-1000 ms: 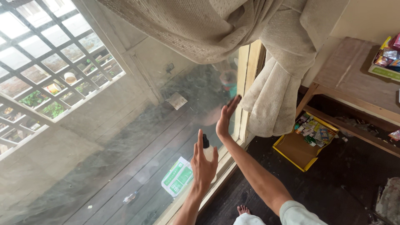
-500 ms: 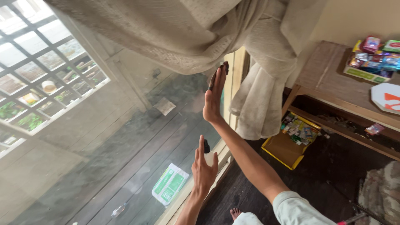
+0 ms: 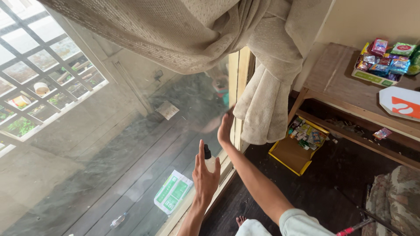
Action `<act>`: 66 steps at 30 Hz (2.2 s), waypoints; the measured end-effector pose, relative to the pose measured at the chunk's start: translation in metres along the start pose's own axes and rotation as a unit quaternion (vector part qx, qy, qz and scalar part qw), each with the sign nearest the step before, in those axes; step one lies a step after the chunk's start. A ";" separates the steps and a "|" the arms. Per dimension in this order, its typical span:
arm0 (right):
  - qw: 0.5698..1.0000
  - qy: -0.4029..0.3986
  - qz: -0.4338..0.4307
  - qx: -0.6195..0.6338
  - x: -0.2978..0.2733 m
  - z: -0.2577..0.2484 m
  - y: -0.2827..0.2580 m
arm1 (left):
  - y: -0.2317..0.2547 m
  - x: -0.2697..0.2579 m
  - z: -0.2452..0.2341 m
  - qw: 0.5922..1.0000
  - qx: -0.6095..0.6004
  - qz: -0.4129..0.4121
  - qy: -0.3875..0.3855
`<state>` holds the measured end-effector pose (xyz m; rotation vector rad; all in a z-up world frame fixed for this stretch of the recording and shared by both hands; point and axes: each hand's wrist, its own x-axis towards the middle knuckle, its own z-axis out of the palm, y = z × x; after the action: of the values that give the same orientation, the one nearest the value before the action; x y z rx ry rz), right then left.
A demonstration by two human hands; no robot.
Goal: The person cleans a glass sliding door by spraying liquid from a bottle onto the surface and wiping it with a cloth. They move across the glass, applying the spray and wiping the entire area to remove dirt and streaks.
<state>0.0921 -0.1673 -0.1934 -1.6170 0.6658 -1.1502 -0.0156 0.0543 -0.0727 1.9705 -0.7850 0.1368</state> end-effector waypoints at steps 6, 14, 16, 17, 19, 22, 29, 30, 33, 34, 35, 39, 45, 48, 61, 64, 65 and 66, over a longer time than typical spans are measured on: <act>0.916 -0.087 0.351 0.174 -0.059 -0.005 0.066 | -0.003 -0.003 -0.002 1.000 0.002 -0.015 0.003; 0.983 -0.037 0.141 0.112 -0.048 0.010 -0.005 | -0.009 -0.009 -0.007 1.000 0.010 0.011 0.015; 0.993 -0.011 0.038 0.109 -0.032 0.010 -0.056 | -0.007 -0.008 -0.010 1.000 0.006 0.004 0.012; 0.993 -0.013 0.000 0.119 -0.023 0.007 -0.083 | -0.004 -0.007 -0.011 1.000 0.004 0.001 0.010; 0.991 -0.013 -0.074 0.114 -0.001 0.001 -0.132 | 0.002 -0.006 -0.014 1.000 -0.003 0.008 0.012; 0.982 -0.014 -0.175 0.073 0.027 -0.006 -0.188 | 0.012 -0.003 -0.018 1.000 -0.005 0.006 0.007; 0.939 -0.041 -0.342 0.015 0.046 -0.018 -0.199 | 0.021 0.002 -0.014 1.000 -0.009 0.003 0.004; 0.944 -0.035 -0.327 0.016 0.047 -0.016 -0.193 | 0.020 0.003 -0.013 1.000 -0.009 0.000 0.002; 0.960 -0.015 -0.280 0.012 0.042 -0.011 -0.169 | 0.019 0.001 -0.011 1.000 -0.009 -0.010 0.000; 0.964 -0.006 -0.265 0.007 0.038 -0.010 -0.160 | 0.018 0.000 -0.010 1.000 -0.009 -0.012 0.001; 0.968 0.003 -0.251 0.004 0.034 -0.009 -0.151 | 0.018 0.000 -0.010 1.000 -0.008 -0.014 0.004; 0.991 -0.001 -0.129 0.024 0.013 -0.008 -0.094 | 0.014 -0.004 -0.011 1.000 -0.012 -0.004 0.013; 0.998 -0.039 0.050 0.023 -0.026 0.002 0.017 | 0.002 -0.011 -0.009 1.000 0.001 -0.010 0.011; 0.992 -0.046 0.110 0.039 -0.033 0.007 0.048 | 0.000 -0.013 -0.010 1.000 -0.003 -0.017 0.009; 0.992 -0.019 -0.092 0.088 -0.047 0.015 -0.118 | 0.000 -0.026 -0.034 0.998 -0.004 -0.054 0.026; 0.979 -0.018 -0.193 0.065 -0.041 0.019 -0.173 | -0.002 -0.029 -0.042 0.998 -0.003 -0.050 0.031; 0.972 -0.019 -0.225 0.059 -0.038 0.018 -0.188 | -0.002 -0.029 -0.043 0.998 -0.003 -0.050 0.031; 0.965 -0.032 -0.252 0.059 -0.037 0.015 -0.200 | -0.002 -0.030 -0.044 0.998 -0.002 -0.054 0.030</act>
<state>0.0699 -0.0607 -0.0208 -1.7627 0.1337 -1.4610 -0.0282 0.1056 -0.0634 1.9914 -0.6378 0.1306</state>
